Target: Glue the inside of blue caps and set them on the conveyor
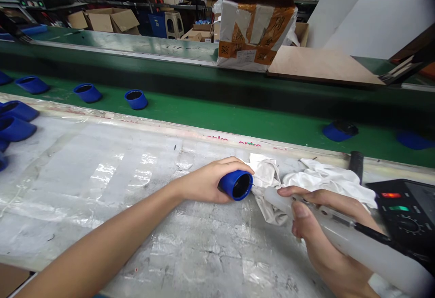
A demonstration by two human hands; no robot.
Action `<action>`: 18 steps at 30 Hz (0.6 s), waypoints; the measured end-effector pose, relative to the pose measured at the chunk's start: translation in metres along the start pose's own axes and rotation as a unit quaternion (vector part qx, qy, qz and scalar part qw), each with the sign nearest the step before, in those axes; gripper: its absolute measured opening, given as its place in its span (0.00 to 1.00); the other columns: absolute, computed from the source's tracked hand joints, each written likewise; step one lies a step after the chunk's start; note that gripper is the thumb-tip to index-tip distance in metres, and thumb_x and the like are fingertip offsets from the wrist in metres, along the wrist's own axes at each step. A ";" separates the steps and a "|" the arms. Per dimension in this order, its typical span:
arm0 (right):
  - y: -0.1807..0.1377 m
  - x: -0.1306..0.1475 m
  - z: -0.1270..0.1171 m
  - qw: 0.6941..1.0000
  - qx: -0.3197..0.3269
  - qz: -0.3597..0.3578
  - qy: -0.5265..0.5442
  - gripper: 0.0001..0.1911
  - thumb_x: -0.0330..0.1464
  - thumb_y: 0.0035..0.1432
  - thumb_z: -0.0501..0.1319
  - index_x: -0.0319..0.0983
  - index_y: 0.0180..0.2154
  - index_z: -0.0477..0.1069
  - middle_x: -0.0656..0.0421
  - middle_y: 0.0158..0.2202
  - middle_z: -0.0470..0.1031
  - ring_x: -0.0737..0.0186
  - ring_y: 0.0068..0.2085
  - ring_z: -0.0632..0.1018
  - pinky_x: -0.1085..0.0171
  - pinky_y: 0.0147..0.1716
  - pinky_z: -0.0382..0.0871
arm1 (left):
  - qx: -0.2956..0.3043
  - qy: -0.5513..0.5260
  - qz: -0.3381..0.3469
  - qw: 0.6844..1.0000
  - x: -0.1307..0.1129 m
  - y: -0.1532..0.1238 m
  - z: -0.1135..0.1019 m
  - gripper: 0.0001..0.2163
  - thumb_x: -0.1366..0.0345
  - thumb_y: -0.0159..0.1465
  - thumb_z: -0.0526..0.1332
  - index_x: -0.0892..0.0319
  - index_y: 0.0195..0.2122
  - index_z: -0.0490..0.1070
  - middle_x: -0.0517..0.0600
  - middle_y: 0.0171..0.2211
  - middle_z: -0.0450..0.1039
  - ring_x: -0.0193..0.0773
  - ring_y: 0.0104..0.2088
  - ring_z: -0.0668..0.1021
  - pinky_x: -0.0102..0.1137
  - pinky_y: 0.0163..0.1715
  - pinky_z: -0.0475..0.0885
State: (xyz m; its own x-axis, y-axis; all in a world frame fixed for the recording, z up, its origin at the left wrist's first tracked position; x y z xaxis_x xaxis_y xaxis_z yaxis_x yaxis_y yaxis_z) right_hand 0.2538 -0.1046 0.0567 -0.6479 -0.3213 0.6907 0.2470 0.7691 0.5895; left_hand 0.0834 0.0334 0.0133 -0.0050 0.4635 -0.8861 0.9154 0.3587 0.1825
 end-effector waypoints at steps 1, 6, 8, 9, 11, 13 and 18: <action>0.000 0.000 0.000 1.000 0.004 0.003 -0.003 0.05 0.32 0.66 0.69 0.46 0.43 0.75 0.68 0.21 0.72 0.57 0.40 0.87 0.61 0.38 0.77 | 0.000 0.000 0.000 1.000 0.000 0.000 0.000 0.27 0.74 0.59 0.68 0.54 0.59 0.71 0.56 0.58 0.74 0.48 0.59 0.77 0.42 0.60 0.72; 0.000 0.002 0.001 1.000 0.006 0.012 0.005 0.05 0.33 0.66 0.69 0.44 0.42 0.75 0.62 0.37 0.85 0.64 0.26 0.82 0.65 0.23 0.73 | -0.002 -0.002 0.003 1.000 -0.003 0.001 -0.001 0.25 0.74 0.60 0.68 0.55 0.59 0.71 0.56 0.57 0.74 0.48 0.59 0.77 0.41 0.61 0.71; 0.001 0.003 0.003 0.999 0.000 0.034 0.010 0.06 0.33 0.65 0.69 0.44 0.42 0.74 0.61 0.38 0.85 0.69 0.18 0.74 0.65 0.18 0.69 | -0.006 -0.010 -0.004 1.000 -0.001 0.000 -0.002 0.25 0.72 0.60 0.69 0.55 0.59 0.72 0.56 0.57 0.73 0.48 0.59 0.76 0.41 0.61 0.71; 0.001 0.004 0.003 0.999 -0.007 0.050 0.012 0.06 0.34 0.65 0.69 0.44 0.42 0.74 0.62 0.38 0.85 0.70 0.17 0.71 0.65 0.18 0.68 | -0.011 -0.015 -0.012 1.000 0.000 0.000 -0.002 0.25 0.70 0.60 0.70 0.55 0.58 0.72 0.56 0.57 0.71 0.48 0.60 0.76 0.41 0.62 0.71; 0.001 0.005 0.002 0.997 -0.026 0.077 0.016 0.06 0.35 0.66 0.69 0.44 0.42 0.74 0.62 0.37 0.85 0.71 0.17 0.70 0.65 0.19 0.67 | -0.035 -0.026 -0.033 0.999 0.005 -0.002 -0.004 0.26 0.68 0.58 0.74 0.54 0.58 0.74 0.56 0.57 0.69 0.49 0.60 0.75 0.43 0.63 0.71; 0.002 0.008 -0.003 0.996 -0.045 0.073 0.009 0.06 0.35 0.65 0.69 0.44 0.42 0.74 0.63 0.37 0.85 0.71 0.18 0.71 0.65 0.20 0.67 | -0.072 -0.051 -0.052 0.995 0.010 -0.003 -0.008 0.28 0.65 0.54 0.77 0.54 0.56 0.75 0.56 0.57 0.70 0.50 0.60 0.75 0.45 0.63 0.71; 0.000 0.008 -0.019 0.994 -0.109 0.021 -0.025 0.08 0.37 0.64 0.69 0.44 0.44 0.75 0.61 0.36 0.86 0.63 0.25 0.80 0.63 0.28 0.75 | -0.245 -0.048 -0.156 0.956 0.029 -0.005 -0.051 0.35 0.59 0.49 0.82 0.55 0.57 0.73 0.55 0.57 0.77 0.50 0.58 0.80 0.43 0.60 0.73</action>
State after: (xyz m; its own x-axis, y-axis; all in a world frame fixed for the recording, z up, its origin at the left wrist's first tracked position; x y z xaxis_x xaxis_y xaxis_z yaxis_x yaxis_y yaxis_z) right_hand 0.2621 -0.1179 0.0699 -0.6672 -0.2601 0.6980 0.4208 0.6416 0.6413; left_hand 0.0584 0.0860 0.0084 -0.1881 0.2038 -0.9608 0.5764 0.8149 0.0600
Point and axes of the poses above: each hand's wrist, its own y-axis towards the middle knuckle, its own z-axis out of the palm, x = y × z, the point moved 6 cm from there along y, towards the middle knuckle
